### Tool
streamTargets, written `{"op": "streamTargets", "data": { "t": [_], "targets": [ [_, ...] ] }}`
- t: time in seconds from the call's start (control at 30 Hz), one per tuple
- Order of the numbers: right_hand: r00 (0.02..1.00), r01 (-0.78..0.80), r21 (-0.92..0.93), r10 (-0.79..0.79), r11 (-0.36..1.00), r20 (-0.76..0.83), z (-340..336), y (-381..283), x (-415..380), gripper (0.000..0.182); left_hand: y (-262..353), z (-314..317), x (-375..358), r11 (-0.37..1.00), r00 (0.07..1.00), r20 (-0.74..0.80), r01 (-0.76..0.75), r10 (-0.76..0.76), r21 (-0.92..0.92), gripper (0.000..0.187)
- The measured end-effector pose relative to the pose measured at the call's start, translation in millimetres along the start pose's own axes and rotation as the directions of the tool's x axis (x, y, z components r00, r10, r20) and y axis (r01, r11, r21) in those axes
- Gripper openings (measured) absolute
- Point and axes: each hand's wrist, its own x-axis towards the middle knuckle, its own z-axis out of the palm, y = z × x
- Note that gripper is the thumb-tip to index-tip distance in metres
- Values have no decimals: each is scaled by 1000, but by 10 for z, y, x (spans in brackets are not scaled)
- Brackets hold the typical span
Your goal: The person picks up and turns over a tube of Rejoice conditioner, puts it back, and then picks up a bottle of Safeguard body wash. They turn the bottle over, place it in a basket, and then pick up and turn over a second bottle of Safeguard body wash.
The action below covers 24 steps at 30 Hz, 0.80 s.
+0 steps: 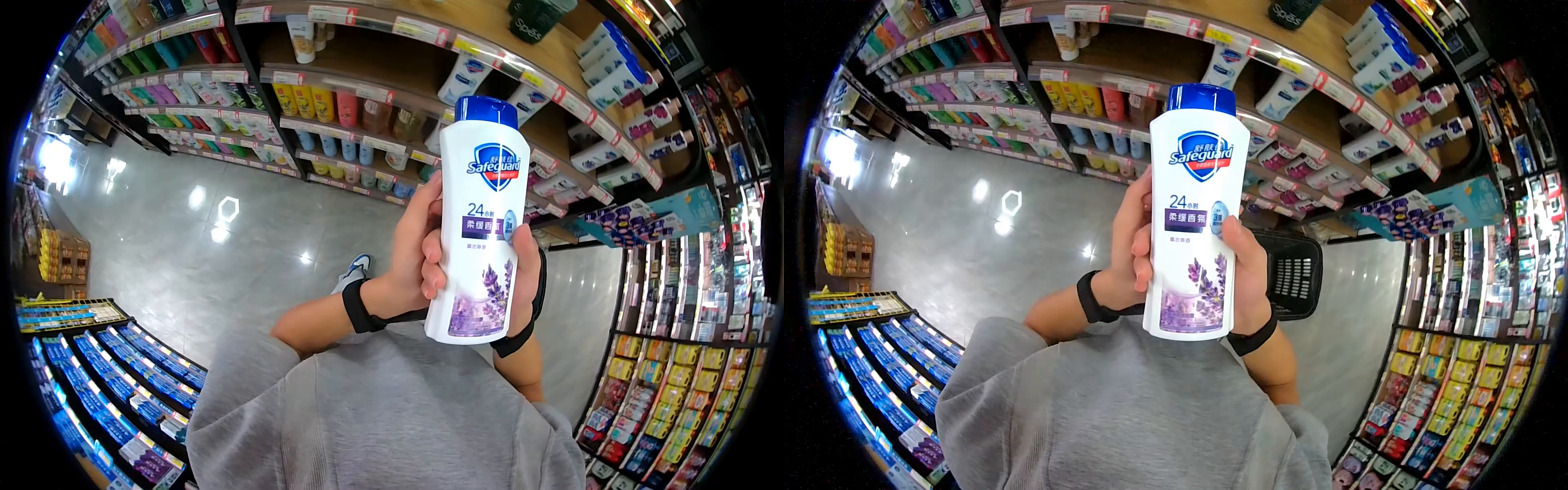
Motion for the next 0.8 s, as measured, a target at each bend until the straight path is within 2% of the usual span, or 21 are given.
{"op": "streamTargets", "data": {
  "t": [0.13,0.27,0.5,0.63,0.67,0.8],
  "targets": [
    [999,22,29,-23,999,24,-70,47,-316,79,-184,111,-218,999,1000,23,2,-3,37,51],
    [999,45,-36,-45,998,14,-37,72,-615,79,-347,186,-400,987,985,73,158,-154,-44,51],
    [995,100,-106,-101,989,-1,-76,140,-1082,78,-699,190,-605,948,933,242,300,-268,-106,54],
    [994,106,-61,-106,993,7,-165,155,-1261,75,-830,186,-713,932,924,148,361,-353,-28,55],
    [994,112,-6,-112,994,17,-175,184,-1297,75,-866,201,-737,924,919,141,379,-368,-55,56],
    [989,150,11,-150,989,0,-209,199,-1502,76,-1047,240,-806,890,888,172,446,-427,-97,60]
  ]
}}
